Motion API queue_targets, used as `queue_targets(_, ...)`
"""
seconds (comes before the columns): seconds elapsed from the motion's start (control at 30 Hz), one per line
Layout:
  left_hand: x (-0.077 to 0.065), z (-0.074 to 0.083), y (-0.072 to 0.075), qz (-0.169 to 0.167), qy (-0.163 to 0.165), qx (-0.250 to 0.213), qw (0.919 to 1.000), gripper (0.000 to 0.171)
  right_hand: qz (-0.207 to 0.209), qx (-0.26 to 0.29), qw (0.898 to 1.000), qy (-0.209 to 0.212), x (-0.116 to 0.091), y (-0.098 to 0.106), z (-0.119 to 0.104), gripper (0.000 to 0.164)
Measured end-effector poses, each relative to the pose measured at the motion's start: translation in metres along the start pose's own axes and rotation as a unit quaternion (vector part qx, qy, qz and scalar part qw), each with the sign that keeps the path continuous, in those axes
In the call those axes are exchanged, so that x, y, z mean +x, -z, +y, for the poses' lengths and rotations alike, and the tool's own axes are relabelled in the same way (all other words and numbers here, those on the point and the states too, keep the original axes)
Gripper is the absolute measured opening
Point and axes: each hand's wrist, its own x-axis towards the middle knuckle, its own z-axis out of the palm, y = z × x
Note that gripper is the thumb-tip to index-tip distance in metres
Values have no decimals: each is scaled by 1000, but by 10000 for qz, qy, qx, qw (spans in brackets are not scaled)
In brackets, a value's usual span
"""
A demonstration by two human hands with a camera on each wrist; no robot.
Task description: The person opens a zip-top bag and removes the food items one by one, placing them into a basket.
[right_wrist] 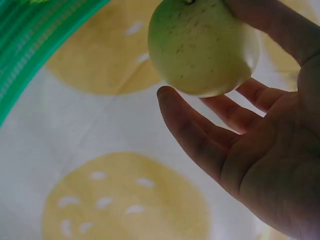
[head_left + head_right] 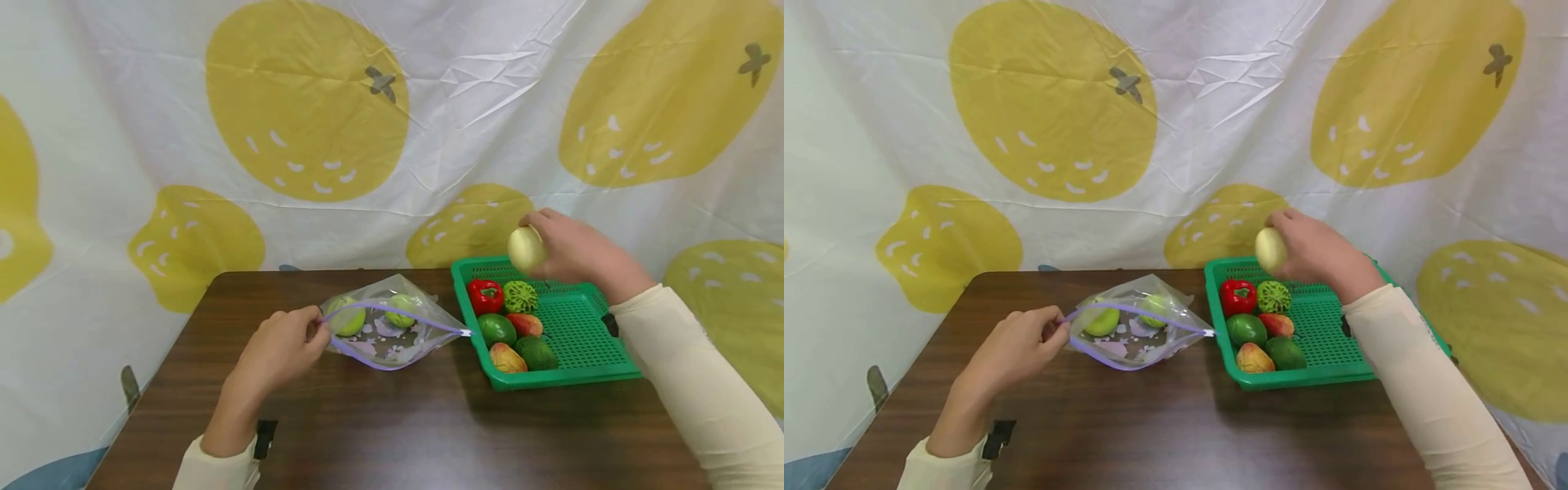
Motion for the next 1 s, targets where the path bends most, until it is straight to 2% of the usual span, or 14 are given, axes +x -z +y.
queue_targets(0.2, 0, 0, -1, 10, -5, 33, 10000, 14, -522, -137, 9975, -461, 2, -9, 41, 68)
queue_targets(0.43, -1, 0, 0, 46, -11, 51, 10000, 14, -1362, 11, 9858, -984, 5, -27, 68, 66)
queue_targets(0.6, -2, 0, 0, 16, 14, 33, 10000, 14, -1887, 89, 9742, -1233, 5, -41, 76, 60)
queue_targets(0.67, -2, 1, 0, 10, 15, 30, 10000, 15, -2036, 100, 9693, -1371, 5, -46, 77, 62)
queue_targets(0.9, -2, 0, 0, 31, -25, 32, 10000, 15, -2389, 169, 9534, -1834, 7, -63, 75, 98)
queue_targets(1.0, -2, -1, 0, 8, -22, 15, 10000, 15, -2425, 141, 9510, -1912, 8, -68, 75, 99)
